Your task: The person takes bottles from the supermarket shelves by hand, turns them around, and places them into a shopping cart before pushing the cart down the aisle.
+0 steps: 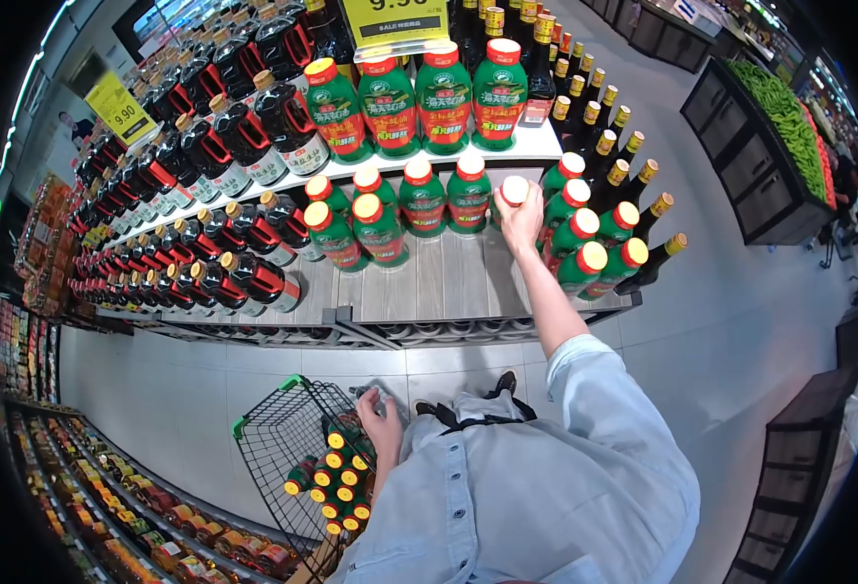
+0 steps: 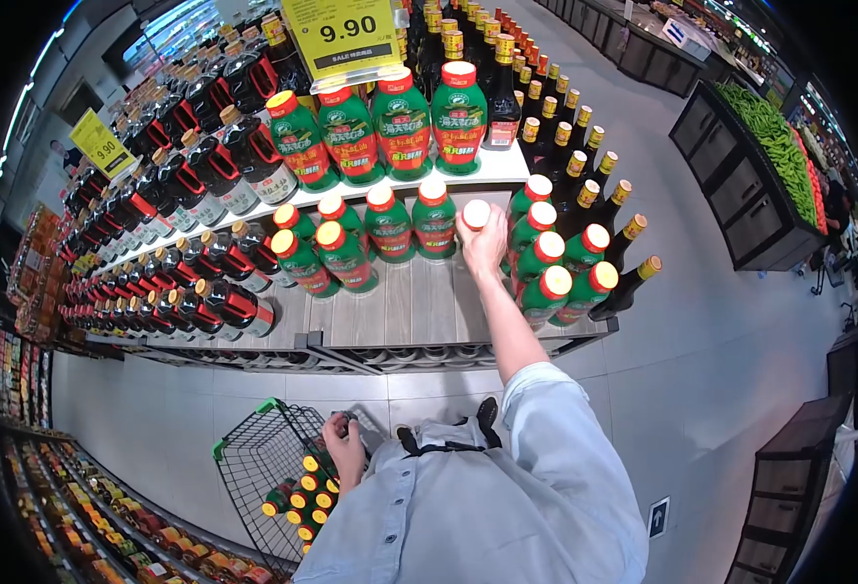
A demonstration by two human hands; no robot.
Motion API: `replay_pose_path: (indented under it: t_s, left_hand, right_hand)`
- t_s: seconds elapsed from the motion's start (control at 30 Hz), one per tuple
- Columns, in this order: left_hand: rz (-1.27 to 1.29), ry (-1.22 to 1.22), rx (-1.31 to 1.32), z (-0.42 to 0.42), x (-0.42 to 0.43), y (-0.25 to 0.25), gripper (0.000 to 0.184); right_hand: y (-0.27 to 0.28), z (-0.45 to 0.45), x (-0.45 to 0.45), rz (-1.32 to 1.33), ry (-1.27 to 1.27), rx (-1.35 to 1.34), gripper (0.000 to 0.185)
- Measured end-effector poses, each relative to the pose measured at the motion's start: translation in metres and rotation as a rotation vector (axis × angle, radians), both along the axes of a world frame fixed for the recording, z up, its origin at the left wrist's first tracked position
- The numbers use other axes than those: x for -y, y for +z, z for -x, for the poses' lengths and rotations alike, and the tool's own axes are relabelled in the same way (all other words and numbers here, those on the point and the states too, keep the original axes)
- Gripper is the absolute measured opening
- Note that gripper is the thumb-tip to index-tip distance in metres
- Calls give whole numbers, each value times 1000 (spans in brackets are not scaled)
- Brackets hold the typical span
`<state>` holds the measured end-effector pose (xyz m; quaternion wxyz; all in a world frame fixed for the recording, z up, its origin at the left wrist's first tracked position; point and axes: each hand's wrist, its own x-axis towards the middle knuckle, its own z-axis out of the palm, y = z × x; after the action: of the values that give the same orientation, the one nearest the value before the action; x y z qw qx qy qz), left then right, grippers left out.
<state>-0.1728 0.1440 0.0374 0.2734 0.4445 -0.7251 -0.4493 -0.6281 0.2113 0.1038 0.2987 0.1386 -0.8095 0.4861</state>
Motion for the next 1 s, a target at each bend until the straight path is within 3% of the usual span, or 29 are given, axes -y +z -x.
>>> replay_pose_path:
  t_s: [0.2,0.27,0.33,0.47,0.57,0.63,0.73,0.8,0.87,0.93,1.0]
  left_hand:
    - [29,-170,-49,29,5,20,28]
    - [-110,-194,-50,37,13,20,26]
    - [-416,-266,-220,52,22,29,29]
    - [-777,-656,-382,80,36,44,72]
    - [-994,-765,-404,84,20,71,85]
    - [-1194,-994,-532,87,9,86,101]
    - [-1350,-1026,-748,84,-2,93,107]
    - [-1435,-1033,-758,81,-1,81,116]
    - [-1720,-1034,-954,80,-4,81,121]
    - [-1713,-1033,-924,77,-1,85,123]
    - [-1575,-956,-838,74,-2,95,110]
  right_hand:
    - [37,-69,-20,-124,158,-25,52]
    - [69,-94,-26,-157,172,-58,48]
    - [94,-115,-30,-89,305,259,50]
    - [125,-144,-21,45,664,667,49]
    - [146,-164,-6,-49,756,739,52]
    - [149,-167,2,-118,816,794,53]
    - [136,-167,5,33,911,821,52]
    - [119,-166,7,27,957,834,47]
    - [115,-171,10,237,1061,889,41]
    - [122,-176,10,237,1066,886,35]
    - [127,-178,9,304,1089,903,33]
